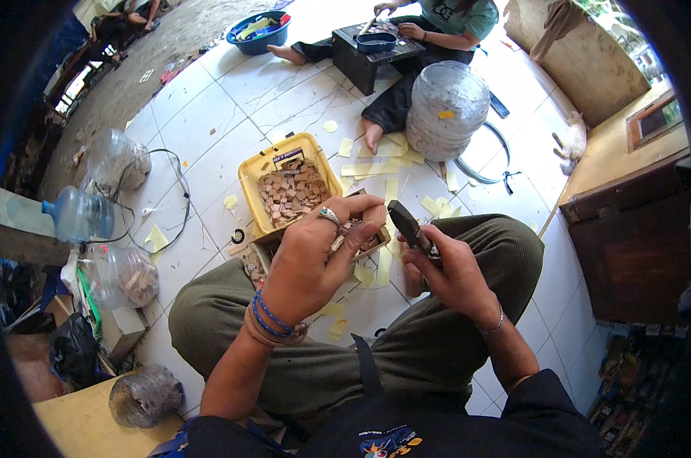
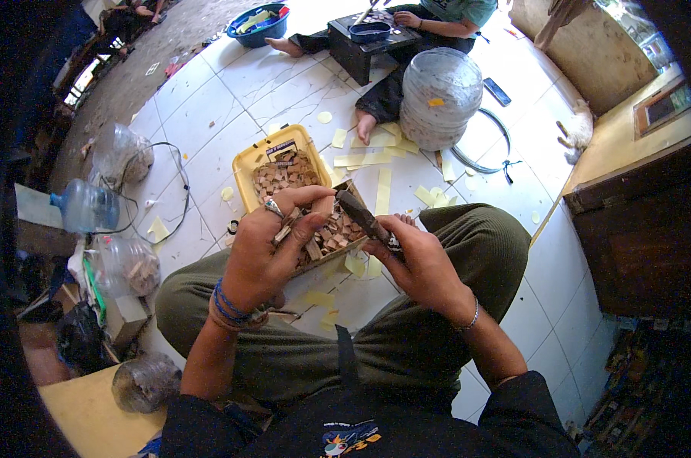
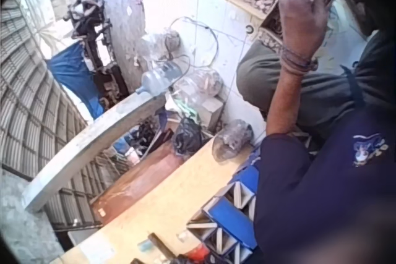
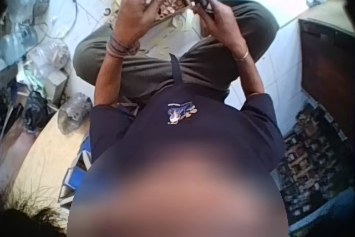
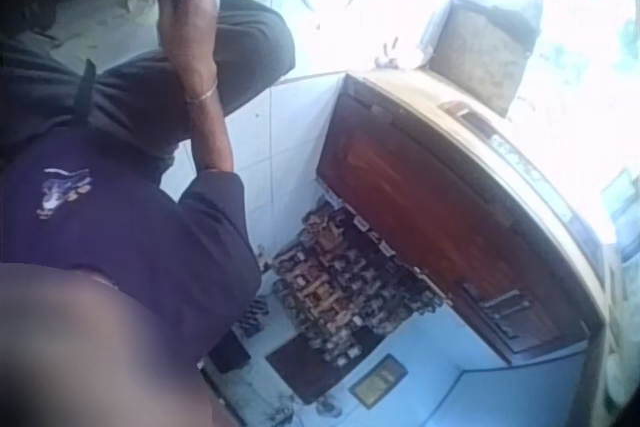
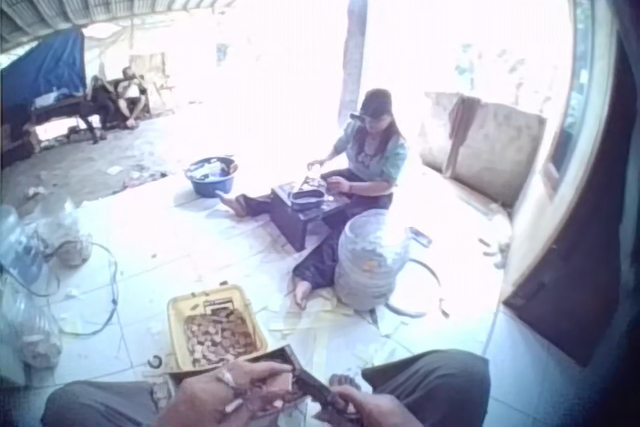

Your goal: The person sits on the floor and uses pliers to trim and shape small rectangular wooden pieces. They pick up pieces from a yellow tray, hold them with the pliers, and trim edges before placing them into a cardboard box. The process is repeated continuously.

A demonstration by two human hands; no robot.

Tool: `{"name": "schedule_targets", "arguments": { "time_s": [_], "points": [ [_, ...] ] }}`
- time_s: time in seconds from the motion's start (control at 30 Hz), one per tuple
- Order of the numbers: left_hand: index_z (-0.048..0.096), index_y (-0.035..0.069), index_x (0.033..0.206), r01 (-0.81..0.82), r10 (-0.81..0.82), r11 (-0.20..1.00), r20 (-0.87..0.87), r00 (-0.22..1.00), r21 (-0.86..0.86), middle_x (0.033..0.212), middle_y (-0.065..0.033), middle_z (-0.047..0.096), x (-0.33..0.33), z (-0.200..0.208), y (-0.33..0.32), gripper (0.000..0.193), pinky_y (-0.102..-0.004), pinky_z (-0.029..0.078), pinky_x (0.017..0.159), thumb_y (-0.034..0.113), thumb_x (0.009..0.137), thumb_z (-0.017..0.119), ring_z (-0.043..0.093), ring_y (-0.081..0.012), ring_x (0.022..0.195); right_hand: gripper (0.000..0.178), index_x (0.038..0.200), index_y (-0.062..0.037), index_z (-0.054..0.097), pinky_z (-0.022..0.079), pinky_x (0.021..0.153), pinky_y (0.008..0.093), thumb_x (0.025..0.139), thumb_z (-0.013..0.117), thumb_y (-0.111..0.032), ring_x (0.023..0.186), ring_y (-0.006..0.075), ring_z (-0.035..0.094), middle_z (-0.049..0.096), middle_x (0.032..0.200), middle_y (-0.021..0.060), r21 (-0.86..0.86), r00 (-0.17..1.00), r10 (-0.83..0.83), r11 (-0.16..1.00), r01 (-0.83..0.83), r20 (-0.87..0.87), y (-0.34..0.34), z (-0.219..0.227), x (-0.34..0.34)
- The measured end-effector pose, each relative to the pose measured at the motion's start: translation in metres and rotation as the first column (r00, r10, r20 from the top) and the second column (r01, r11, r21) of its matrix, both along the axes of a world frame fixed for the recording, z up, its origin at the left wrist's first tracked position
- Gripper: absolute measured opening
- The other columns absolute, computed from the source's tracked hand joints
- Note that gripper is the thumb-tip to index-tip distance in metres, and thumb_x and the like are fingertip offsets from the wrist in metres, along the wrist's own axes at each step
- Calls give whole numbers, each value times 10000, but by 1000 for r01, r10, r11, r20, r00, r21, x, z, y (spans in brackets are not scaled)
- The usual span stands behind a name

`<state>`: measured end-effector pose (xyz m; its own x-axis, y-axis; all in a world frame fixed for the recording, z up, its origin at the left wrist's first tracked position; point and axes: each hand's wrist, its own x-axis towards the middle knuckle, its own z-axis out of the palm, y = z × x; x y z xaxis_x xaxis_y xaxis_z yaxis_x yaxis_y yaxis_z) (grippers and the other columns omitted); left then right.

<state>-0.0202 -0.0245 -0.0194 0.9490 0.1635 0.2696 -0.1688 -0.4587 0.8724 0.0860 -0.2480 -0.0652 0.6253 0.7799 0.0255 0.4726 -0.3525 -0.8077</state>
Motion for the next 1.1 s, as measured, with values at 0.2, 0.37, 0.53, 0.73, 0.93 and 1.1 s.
{"name": "schedule_targets", "arguments": {
  "time_s": [0.2,0.37,0.53,0.73,0.93,1.1],
  "points": [
    [649,-33,1233,-48,48,999,37,998,-2,1152,-205,722,3,-2,-3,243,-381,553,887,82,1019,652,726,-332,1030,294,1208,1,624,543,775,422,980,726,-155,891,371,702,698,1007,218,59,997,-81,995,81,-3,-1,5,0],
    [640,12,1282,-32,31,999,22,999,15,1088,-132,739,2,-4,-1,259,-333,548,872,138,1056,618,711,-193,977,303,1209,3,626,548,778,422,985,724,-175,900,361,710,706,1021,211,36,997,-75,996,76,-37,-1,7,-1],
    [635,17,1296,-21,20,1000,26,999,20,1092,-136,741,1,-5,-2,269,-334,548,866,132,1053,620,716,-193,965,306,1211,3,628,546,779,419,983,726,-175,903,357,706,704,1033,202,36,997,-66,997,67,-39,-2,4,-1],
    [640,21,1294,-23,23,999,28,999,31,1093,-151,745,2,-7,-3,269,-343,549,867,124,1047,625,724,-208,962,287,1256,-1,642,580,838,357,991,696,-96,956,222,742,735,1050,149,11,1000,-24,1000,24,4,-2,0,0],
    [642,15,1287,-21,20,999,18,1000,34,1080,-157,745,3,-7,-3,269,-347,548,867,132,1045,630,726,-220,967,277,1240,-2,640,579,838,365,991,699,-108,958,233,746,734,1039,154,7,999,-18,1000,18,26,-3,-1,0],
    [651,14,1271,-25,24,999,27,999,28,1079,-163,745,4,-6,-4,261,-348,549,865,142,1044,634,728,-227,973,265,1224,-10,638,576,789,372,995,701,-126,904,259,751,732,981,154,8,999,-20,1000,20,46,-2,2,-1]
  ]
}}
